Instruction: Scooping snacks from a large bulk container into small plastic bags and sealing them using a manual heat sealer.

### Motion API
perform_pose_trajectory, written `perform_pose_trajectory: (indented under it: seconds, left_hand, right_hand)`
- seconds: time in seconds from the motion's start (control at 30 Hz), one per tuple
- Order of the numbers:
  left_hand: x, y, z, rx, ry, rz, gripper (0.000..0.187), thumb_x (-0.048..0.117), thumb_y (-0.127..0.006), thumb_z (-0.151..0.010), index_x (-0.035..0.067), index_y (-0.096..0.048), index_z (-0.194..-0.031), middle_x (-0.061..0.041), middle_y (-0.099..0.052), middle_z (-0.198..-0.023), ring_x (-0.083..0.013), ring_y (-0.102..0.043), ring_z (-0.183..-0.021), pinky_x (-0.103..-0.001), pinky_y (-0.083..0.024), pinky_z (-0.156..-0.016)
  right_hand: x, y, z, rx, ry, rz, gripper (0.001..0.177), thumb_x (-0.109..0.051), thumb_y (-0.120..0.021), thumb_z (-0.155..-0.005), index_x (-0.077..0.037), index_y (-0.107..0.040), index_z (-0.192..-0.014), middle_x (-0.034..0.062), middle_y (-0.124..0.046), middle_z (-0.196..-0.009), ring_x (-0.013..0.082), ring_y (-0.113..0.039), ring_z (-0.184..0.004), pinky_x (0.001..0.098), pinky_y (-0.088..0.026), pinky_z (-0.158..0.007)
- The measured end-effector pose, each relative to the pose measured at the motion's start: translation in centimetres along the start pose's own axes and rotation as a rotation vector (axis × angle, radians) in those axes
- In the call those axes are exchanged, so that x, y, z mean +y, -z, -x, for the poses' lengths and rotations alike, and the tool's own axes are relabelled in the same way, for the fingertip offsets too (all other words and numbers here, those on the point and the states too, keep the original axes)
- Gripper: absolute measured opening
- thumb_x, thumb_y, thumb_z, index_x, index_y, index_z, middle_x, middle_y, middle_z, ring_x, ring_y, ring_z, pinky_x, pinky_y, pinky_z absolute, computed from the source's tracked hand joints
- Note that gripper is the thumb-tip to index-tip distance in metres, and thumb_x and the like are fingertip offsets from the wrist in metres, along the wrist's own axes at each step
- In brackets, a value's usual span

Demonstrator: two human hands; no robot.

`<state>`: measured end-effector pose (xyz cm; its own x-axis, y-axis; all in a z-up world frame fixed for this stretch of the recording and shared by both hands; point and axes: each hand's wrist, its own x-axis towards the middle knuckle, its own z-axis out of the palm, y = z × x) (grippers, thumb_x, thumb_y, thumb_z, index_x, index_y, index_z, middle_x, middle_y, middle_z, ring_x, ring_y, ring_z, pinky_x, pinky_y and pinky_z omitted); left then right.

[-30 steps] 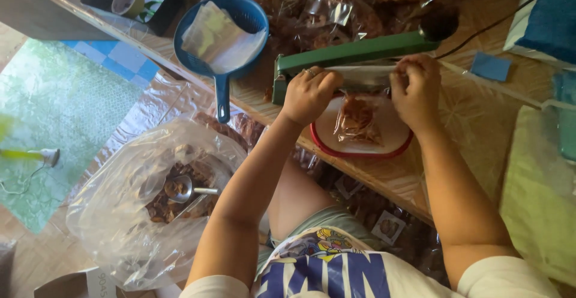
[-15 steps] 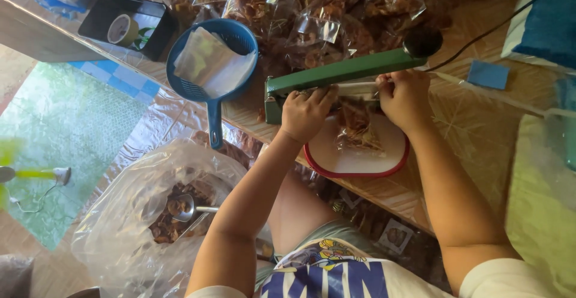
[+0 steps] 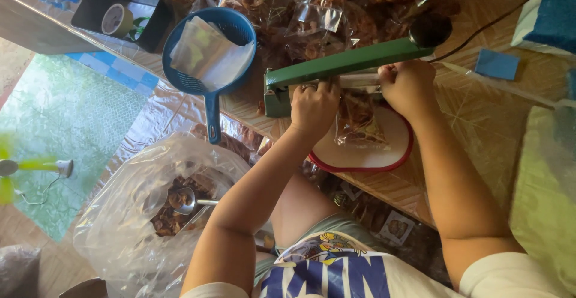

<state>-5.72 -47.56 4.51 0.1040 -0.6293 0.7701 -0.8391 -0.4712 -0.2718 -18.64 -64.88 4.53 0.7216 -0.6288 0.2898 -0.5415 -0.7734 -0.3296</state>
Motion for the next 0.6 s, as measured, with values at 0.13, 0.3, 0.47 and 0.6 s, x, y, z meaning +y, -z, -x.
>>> perform_pose_trajectory:
  seconds: [0.13, 0.3, 0.47, 0.6]
  left_hand:
    - [0.4, -0.7, 1.0, -0.004, 0.009, 0.015, 0.018, 0.009, -0.057, -0.07, 0.019, -0.067, -0.081, 0.0, -0.054, -0.062, -0.0209, -0.052, -0.039, -0.04, -0.045, -0.051]
    - [0.9, -2.5, 3.1, -0.105, 0.074, 0.089, 0.012, 0.013, -0.059, -0.065, 0.017, -0.062, -0.075, 0.0, -0.052, -0.062, -0.0221, -0.054, -0.043, -0.04, -0.044, -0.053]
    - [0.6, -1.7, 3.0, -0.16, 0.119, 0.092, 0.009, 0.014, -0.06, -0.063, 0.017, -0.061, -0.072, 0.0, -0.053, -0.062, -0.0232, -0.059, -0.046, -0.038, -0.045, -0.053]
    - [0.8, -1.8, 3.1, -0.179, 0.158, 0.1, 0.012, 0.014, -0.06, -0.062, 0.016, -0.06, -0.073, -0.001, -0.054, -0.063, -0.0242, -0.06, -0.049, -0.039, -0.046, -0.053]
  right_hand:
    - [-1.8, 1.9, 0.4, -0.039, -0.088, -0.045, 0.021, -0.029, -0.061, -0.088, -0.01, -0.07, -0.086, 0.0108, -0.067, -0.078, 0.0354, -0.069, -0.085, 0.0479, -0.053, -0.079]
    - [-1.8, 1.7, 0.2, 0.092, -0.02, -0.189, 0.011, -0.015, -0.065, -0.082, -0.007, -0.068, -0.075, 0.0144, -0.066, -0.069, 0.0411, -0.068, -0.077, 0.0482, -0.055, -0.07]
    - [0.4, -1.9, -0.9, 0.107, 0.062, -0.116, 0.025, -0.022, -0.063, -0.082, -0.001, -0.071, -0.095, 0.0185, -0.07, -0.088, 0.0441, -0.064, -0.099, 0.0583, -0.041, -0.089]
    - [0.1, -1.6, -2.3, 0.642, 0.385, 0.165, 0.021, -0.015, -0.083, -0.077, -0.013, -0.064, -0.068, 0.0039, -0.067, -0.068, 0.0274, -0.07, -0.073, 0.0345, -0.052, -0.075]
